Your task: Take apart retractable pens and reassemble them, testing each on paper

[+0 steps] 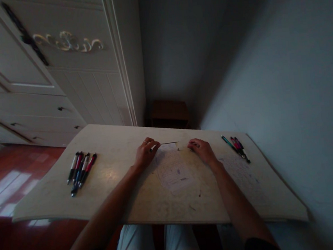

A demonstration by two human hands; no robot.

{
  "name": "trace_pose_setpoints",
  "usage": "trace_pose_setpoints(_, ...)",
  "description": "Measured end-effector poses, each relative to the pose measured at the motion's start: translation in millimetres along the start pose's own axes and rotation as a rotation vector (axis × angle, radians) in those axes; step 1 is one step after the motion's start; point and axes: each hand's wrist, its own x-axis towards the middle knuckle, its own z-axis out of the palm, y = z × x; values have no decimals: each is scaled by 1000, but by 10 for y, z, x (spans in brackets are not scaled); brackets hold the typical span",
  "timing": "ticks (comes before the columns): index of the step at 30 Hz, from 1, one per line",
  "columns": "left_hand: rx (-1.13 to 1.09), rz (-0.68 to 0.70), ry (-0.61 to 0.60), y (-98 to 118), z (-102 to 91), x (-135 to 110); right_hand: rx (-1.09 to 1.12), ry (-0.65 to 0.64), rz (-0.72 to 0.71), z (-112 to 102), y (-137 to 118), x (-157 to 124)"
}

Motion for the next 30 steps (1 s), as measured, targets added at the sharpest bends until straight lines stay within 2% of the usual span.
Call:
trace_pose_setpoints(11,-15,13,-1,7,-5,15,91,141,16,-130,-151,-5)
trace_pose_setpoints(13,-16,14,3,5,-7,19,158,26,18,-148,-216,-35)
trace_pose_setpoints(17,-12,17,18,-5,-7,20,235,-513,62,-153,-354,-141)
trace_pose_setpoints(19,-16,19,21,-7,-7,21,227,-691,76,-136,-412,-186)
trace_pose_setpoints(22,-26,30,25,-10,-9,26,196,-819,48,-104,-486,-223)
trace_pose_setpoints(30,-36,45,33,-39,-14,36,108,-945,-74,-30,-598,-278)
